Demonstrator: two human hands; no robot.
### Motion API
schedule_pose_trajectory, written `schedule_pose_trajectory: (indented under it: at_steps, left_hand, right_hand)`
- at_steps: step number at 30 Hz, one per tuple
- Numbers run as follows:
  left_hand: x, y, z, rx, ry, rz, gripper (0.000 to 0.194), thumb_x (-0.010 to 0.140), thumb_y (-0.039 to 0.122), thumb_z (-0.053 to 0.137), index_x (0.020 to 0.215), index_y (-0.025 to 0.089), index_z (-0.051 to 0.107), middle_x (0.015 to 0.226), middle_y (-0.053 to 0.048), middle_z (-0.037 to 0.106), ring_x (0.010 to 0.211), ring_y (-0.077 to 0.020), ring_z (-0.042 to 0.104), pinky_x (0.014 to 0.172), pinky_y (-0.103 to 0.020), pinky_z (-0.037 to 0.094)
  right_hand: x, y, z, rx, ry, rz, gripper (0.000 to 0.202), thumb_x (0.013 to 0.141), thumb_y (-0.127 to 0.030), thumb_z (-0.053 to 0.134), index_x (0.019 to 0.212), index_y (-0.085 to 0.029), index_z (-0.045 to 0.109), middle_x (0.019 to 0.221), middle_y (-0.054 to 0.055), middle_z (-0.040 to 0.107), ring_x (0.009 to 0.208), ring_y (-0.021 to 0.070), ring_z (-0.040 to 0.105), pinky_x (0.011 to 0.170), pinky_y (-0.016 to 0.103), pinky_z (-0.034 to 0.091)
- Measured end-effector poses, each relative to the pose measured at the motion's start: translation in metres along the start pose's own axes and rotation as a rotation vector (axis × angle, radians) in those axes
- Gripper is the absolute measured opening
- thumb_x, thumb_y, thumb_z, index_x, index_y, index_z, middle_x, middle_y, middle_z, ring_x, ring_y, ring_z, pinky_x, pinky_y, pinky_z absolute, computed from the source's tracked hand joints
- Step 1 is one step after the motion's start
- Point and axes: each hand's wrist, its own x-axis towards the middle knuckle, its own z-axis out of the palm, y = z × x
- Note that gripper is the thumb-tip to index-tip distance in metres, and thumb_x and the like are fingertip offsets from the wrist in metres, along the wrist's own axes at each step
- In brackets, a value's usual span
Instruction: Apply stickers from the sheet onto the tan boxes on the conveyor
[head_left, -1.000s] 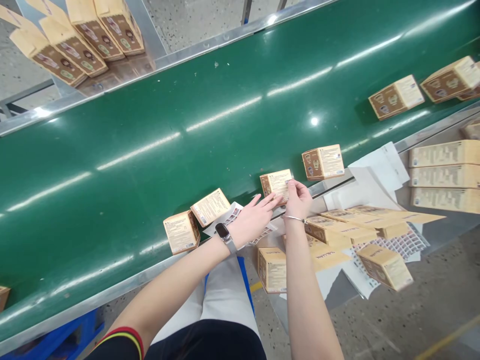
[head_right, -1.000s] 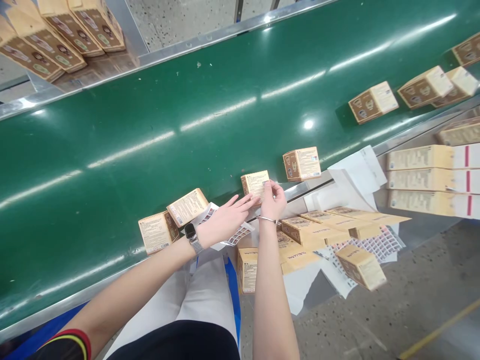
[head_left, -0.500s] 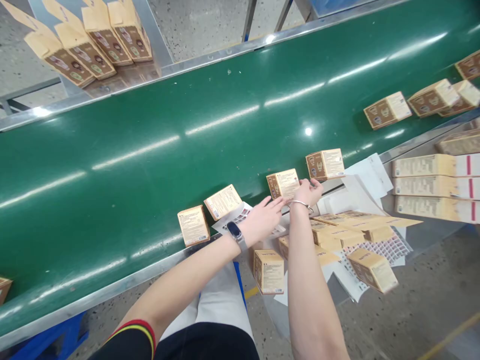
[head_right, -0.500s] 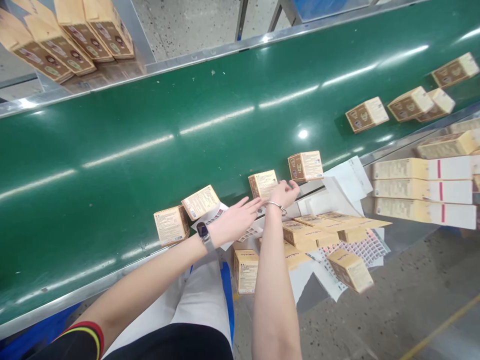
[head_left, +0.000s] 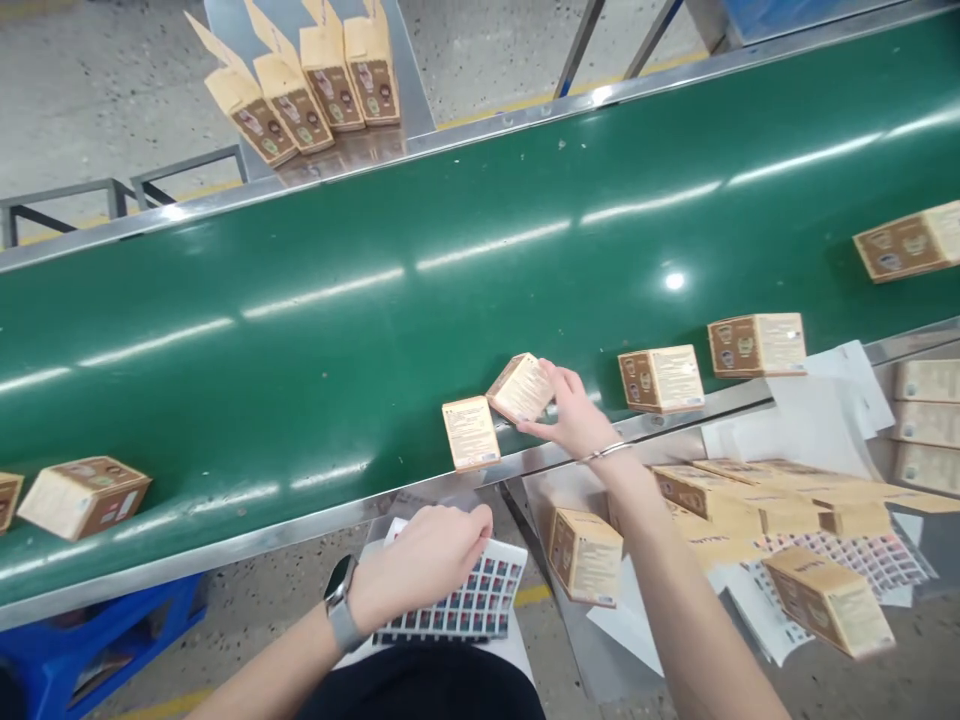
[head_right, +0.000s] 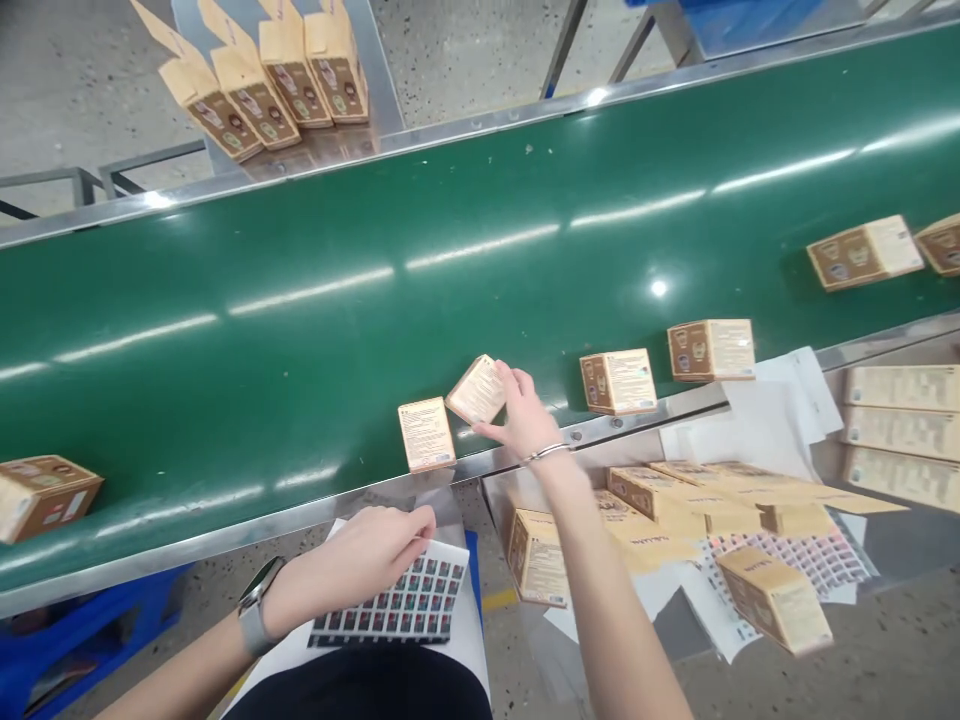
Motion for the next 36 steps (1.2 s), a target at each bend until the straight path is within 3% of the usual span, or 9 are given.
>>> schedule_pose_trajectory:
  at_steps: [4,7,9,12,15,18,23,29,36]
  left_hand:
    - [0.006,-0.006,-0.008,-0.188,0.079,-0.022,0.018,0.098,0.014,0.041,0.085,0.021,0.052,0.063,0.005,0.051,0.055,-0.0140,0.049,0.053,-0.024,0.032]
    - [0.014,-0.007,-0.018,-0.314,0.144,-0.013,0.018,0.100,0.021,0.039,0.089,0.022,0.054,0.066,0.006,0.050,0.055,-0.0127,0.046,0.053,-0.023,0.033]
    - [0.018,-0.007,-0.023,-0.373,0.173,-0.006,0.017,0.099,0.023,0.040,0.090,0.022,0.055,0.065,0.006,0.049,0.055,-0.0130,0.045,0.053,-0.024,0.032]
    - [0.021,-0.006,-0.029,-0.438,0.163,0.013,0.013,0.097,0.025,0.043,0.091,0.022,0.054,0.067,0.005,0.054,0.058,-0.0138,0.049,0.054,-0.024,0.034]
    - [0.022,-0.005,-0.033,-0.464,0.120,0.017,0.004,0.091,0.023,0.051,0.090,0.020,0.054,0.074,0.003,0.060,0.063,-0.0145,0.054,0.056,-0.024,0.038]
    - [0.023,-0.003,-0.038,-0.448,0.119,-0.009,0.009,0.090,0.020,0.052,0.082,0.019,0.055,0.071,0.003,0.058,0.063,-0.0141,0.052,0.055,-0.024,0.035]
    - [0.029,0.004,-0.044,-0.415,0.089,-0.007,0.019,0.092,0.017,0.048,0.073,0.018,0.052,0.063,0.005,0.049,0.057,-0.0116,0.042,0.053,-0.024,0.029]
    - [0.038,0.009,-0.052,-0.410,0.055,0.038,0.023,0.094,0.020,0.044,0.072,0.019,0.048,0.064,0.006,0.044,0.057,-0.0110,0.040,0.052,-0.023,0.029]
    - [0.047,0.011,-0.063,-0.343,0.036,0.072,0.026,0.097,0.023,0.042,0.073,0.019,0.052,0.066,0.005,0.049,0.060,-0.0116,0.045,0.054,-0.023,0.032]
  right_hand:
    - [0.005,0.003,-0.026,-0.040,-0.090,-0.085,0.103,0.048,-0.015,0.086,0.143,-0.029,0.049,0.154,0.016,0.040,0.133,0.0412,0.050,0.102,0.058,0.048]
    - [-0.018,-0.017,-0.041,-0.047,-0.016,-0.236,0.083,0.071,-0.026,0.079,0.146,-0.025,0.043,0.155,0.018,0.040,0.139,0.0402,0.043,0.106,0.063,0.042]
    - [-0.042,-0.036,-0.046,0.002,-0.017,-0.413,0.052,0.090,-0.030,0.064,0.139,-0.023,0.048,0.139,0.016,0.057,0.130,0.0323,0.054,0.104,0.055,0.048]
    - [-0.071,-0.058,-0.045,0.085,-0.132,-0.588,0.022,0.098,-0.025,0.053,0.119,-0.024,0.059,0.106,0.009,0.072,0.100,0.0237,0.070,0.087,0.042,0.060]
    - [-0.083,-0.061,-0.040,0.071,-0.060,-0.649,0.019,0.100,-0.016,0.047,0.110,-0.024,0.061,0.090,0.006,0.071,0.083,0.0212,0.069,0.072,0.037,0.061]
    - [-0.083,-0.054,-0.039,0.008,0.020,-0.700,0.019,0.101,-0.014,0.046,0.108,-0.022,0.062,0.089,0.006,0.071,0.081,0.0199,0.066,0.070,0.035,0.057]
    - [-0.086,-0.054,-0.044,-0.205,0.179,-0.754,0.014,0.099,-0.016,0.052,0.098,-0.019,0.065,0.088,0.006,0.072,0.081,0.0208,0.062,0.074,0.037,0.049]
    - [-0.091,-0.054,-0.049,-0.204,0.296,-0.763,0.018,0.098,-0.012,0.052,0.099,-0.021,0.068,0.088,0.006,0.073,0.079,0.0199,0.064,0.073,0.036,0.051]
    - [-0.089,-0.047,-0.049,0.134,0.203,-0.529,0.010,0.096,-0.017,0.058,0.103,-0.022,0.065,0.089,0.005,0.071,0.082,0.0205,0.069,0.071,0.035,0.059]
